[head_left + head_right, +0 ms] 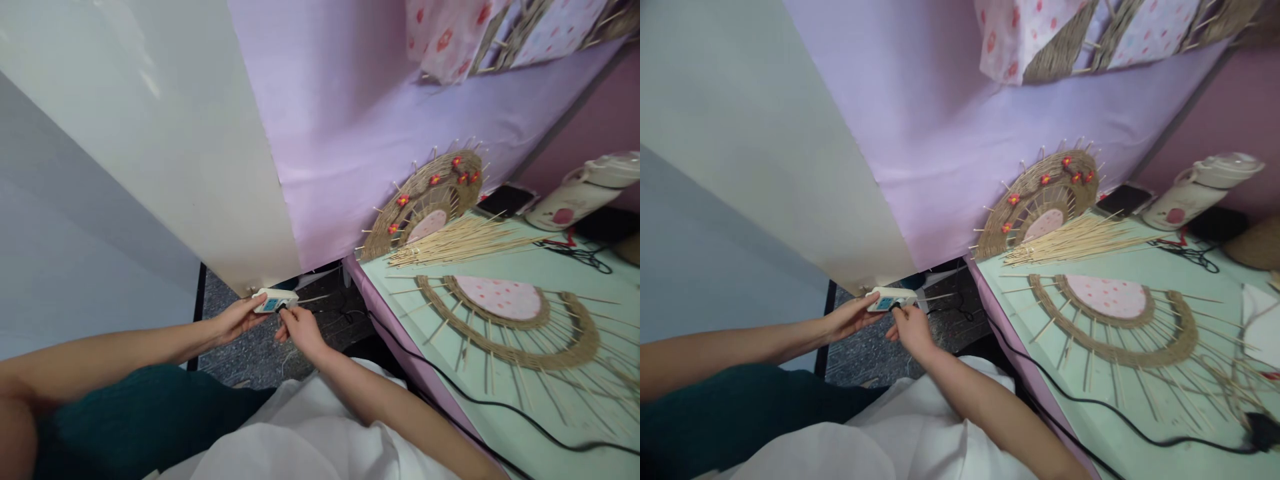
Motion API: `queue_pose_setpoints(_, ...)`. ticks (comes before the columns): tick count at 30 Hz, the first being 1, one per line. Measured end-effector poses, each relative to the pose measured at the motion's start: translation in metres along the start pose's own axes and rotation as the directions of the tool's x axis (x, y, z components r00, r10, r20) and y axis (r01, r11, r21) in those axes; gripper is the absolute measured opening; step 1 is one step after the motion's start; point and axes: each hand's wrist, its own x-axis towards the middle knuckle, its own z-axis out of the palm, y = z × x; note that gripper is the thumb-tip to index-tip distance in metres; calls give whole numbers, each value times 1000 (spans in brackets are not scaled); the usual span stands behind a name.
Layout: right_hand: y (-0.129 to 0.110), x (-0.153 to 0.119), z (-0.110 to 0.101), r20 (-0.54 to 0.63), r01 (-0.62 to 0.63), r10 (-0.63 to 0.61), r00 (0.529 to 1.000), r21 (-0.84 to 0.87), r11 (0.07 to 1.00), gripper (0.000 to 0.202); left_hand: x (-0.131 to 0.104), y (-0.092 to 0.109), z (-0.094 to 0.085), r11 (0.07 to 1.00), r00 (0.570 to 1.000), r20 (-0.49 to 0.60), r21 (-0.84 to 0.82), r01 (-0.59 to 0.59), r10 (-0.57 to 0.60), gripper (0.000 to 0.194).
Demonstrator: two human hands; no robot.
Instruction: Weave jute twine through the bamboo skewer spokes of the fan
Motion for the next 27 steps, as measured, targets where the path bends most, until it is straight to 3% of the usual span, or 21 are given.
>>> queue_pose_setpoints(6,-2,8,2,128,-182,154,980,246,952,31,-1,-4,1,998,998,53,-52,-42,44,30)
queue_pose_setpoints(15,-6,18,15,228,-369,291,929,526,767,36,-3,-4,4,994,991,96,-53,-94,99,21)
queue_pose_setpoints(21,-18,23,20,265,-421,327,907,556,716,39,-5,-7,8,992,985,123,-41,-119,124,28)
queue_pose_setpoints(27,-19,25,20,235,-392,315,919,484,782,39,-10,-7,15,987,985,79,15,-158,156,33)
